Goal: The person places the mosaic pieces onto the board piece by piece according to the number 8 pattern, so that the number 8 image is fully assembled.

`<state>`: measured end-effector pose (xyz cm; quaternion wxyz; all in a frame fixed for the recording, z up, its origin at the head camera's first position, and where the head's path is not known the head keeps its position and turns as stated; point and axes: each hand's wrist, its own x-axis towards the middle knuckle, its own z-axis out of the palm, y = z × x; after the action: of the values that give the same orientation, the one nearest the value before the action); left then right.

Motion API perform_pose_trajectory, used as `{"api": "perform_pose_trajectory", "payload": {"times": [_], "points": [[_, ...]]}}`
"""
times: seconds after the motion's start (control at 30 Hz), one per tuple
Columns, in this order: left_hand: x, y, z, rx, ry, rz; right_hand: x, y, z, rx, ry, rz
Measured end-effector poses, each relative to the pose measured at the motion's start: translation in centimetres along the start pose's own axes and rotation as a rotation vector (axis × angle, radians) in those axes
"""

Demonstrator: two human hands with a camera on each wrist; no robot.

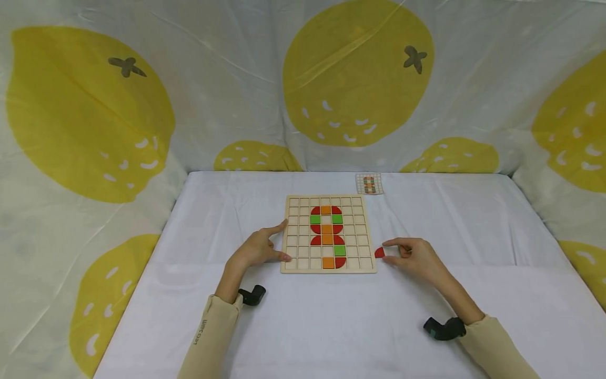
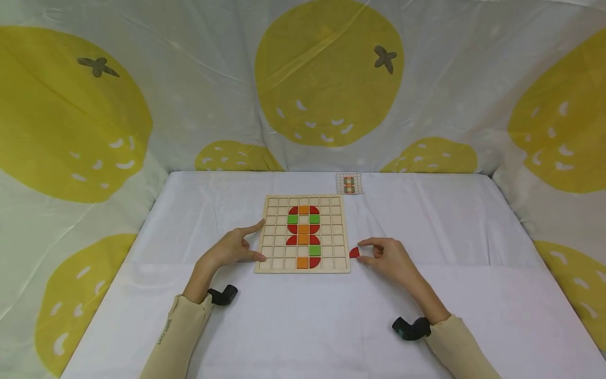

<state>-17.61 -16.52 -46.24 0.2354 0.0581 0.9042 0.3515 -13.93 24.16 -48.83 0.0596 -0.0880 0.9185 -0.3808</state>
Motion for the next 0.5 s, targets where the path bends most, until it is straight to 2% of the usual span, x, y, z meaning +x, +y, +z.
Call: {"api": "perform_pose_trajectory", "payload": {"times": [0.5], "points": [[-0.08,0.0,-0.01,-0.006,-0.001,0.006,0.55,-0.65,0.83,-0.045,0.005,0.033]]}}
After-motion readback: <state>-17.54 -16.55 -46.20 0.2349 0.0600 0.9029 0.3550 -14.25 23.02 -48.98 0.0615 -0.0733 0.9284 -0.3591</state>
